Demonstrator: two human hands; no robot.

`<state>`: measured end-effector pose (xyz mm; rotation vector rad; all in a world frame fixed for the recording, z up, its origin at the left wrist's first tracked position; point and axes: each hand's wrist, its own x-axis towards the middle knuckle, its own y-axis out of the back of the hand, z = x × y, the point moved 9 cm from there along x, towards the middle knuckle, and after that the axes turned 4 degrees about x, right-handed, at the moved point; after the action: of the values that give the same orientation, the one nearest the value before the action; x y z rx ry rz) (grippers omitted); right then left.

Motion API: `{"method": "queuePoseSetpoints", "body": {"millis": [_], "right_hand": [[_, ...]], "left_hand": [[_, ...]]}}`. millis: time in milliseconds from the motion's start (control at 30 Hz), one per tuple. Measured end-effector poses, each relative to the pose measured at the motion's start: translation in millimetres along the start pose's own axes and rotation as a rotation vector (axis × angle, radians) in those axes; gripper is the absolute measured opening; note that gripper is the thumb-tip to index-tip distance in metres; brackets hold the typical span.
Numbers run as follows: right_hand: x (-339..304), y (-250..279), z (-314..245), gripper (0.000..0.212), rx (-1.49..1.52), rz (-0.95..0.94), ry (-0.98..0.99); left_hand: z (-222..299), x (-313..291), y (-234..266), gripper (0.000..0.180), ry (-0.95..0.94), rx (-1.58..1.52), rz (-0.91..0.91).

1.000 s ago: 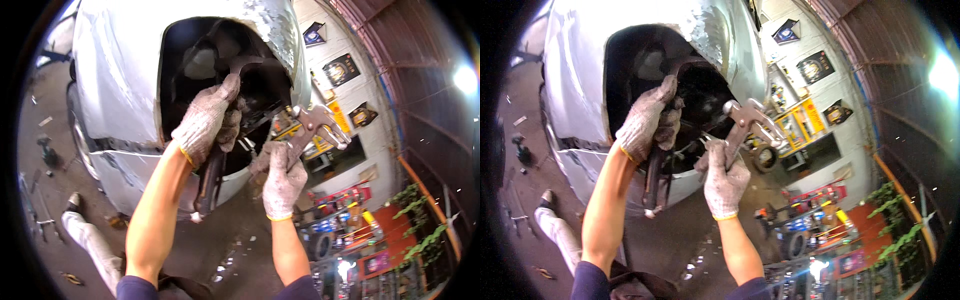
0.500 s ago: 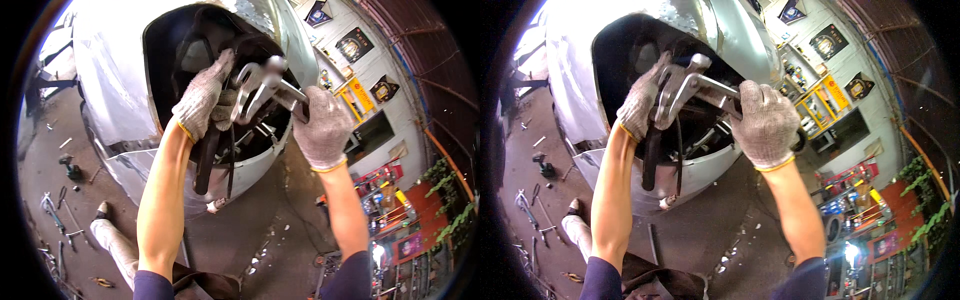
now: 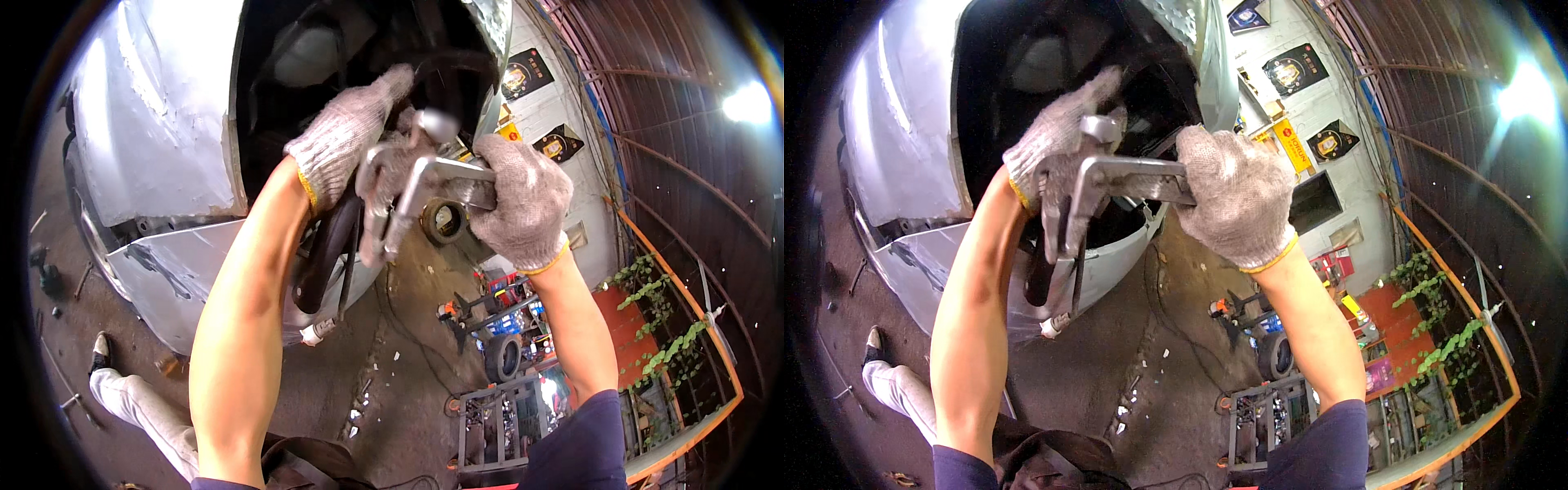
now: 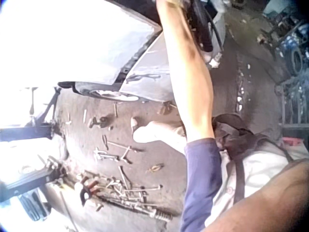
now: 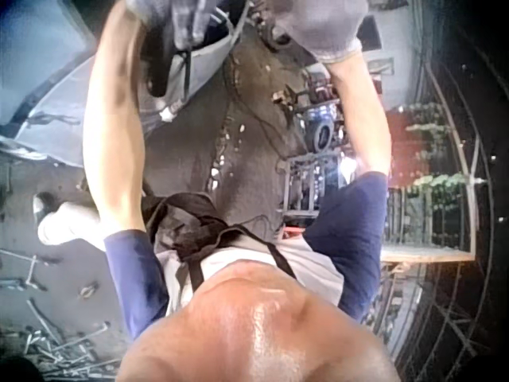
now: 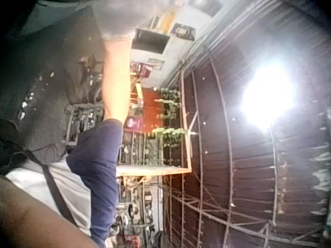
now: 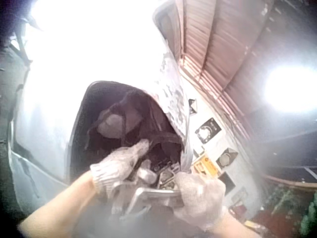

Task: The person works on the front of a silver car in a garage. They use a hammer and a metal tool to tap and shape the hood and front fender area, repeatedly striking the metal to smooth out dents and align the panels.

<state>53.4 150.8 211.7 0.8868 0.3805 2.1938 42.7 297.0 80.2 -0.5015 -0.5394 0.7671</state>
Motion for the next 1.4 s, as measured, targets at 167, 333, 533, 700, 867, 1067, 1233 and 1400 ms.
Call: {"method": "queuePoseSetpoints", "body": {"millis": [167,333,533,700,867,1067,1233,1400], "right_hand": [[-2.1,3.7,-8.3,0.022,0.034,0.019,-0.031],[0.6,0.5,-1.3,0.021,0.076,0.017,-0.015],[1.6,5.3,-9.9,0.02,0.085,-0.118,0.071],[0.7,8.4,-5.5,0.019,0.044,-0.138,0.03],[5.1,6.1,26.2,0.015,0.05,-0.13,-0.111],[5.5,7.0,-5.0,0.02,0.087,-0.233,0.096],[-1.8,3.1,8.0,0.021,0.074,-0.165,0.027],[-0.8,-6.5,44.9,0.01,-0.01,-0.22,-0.167]], "left_hand": [[-4.9,7.5,-10.1,0.056,0.028,-0.018,-0.273],[3.4,-6.9,-10.5,0.058,0.04,-0.148,-0.075],[-3.8,1.0,-9.6,0.051,0.127,-0.071,-0.139],[1.5,-3.2,-10.9,0.051,0.09,-0.098,-0.204],[3.3,-6.7,-15.6,0.052,0.121,-0.112,-0.211],[-2.4,-1.3,-15.6,0.051,0.14,-0.118,-0.221],[-4.9,5.9,-15.8,0.051,0.077,-0.124,-0.19],[-0.5,-6.6,-18.4,0.051,0.166,-0.123,-0.259]]}}
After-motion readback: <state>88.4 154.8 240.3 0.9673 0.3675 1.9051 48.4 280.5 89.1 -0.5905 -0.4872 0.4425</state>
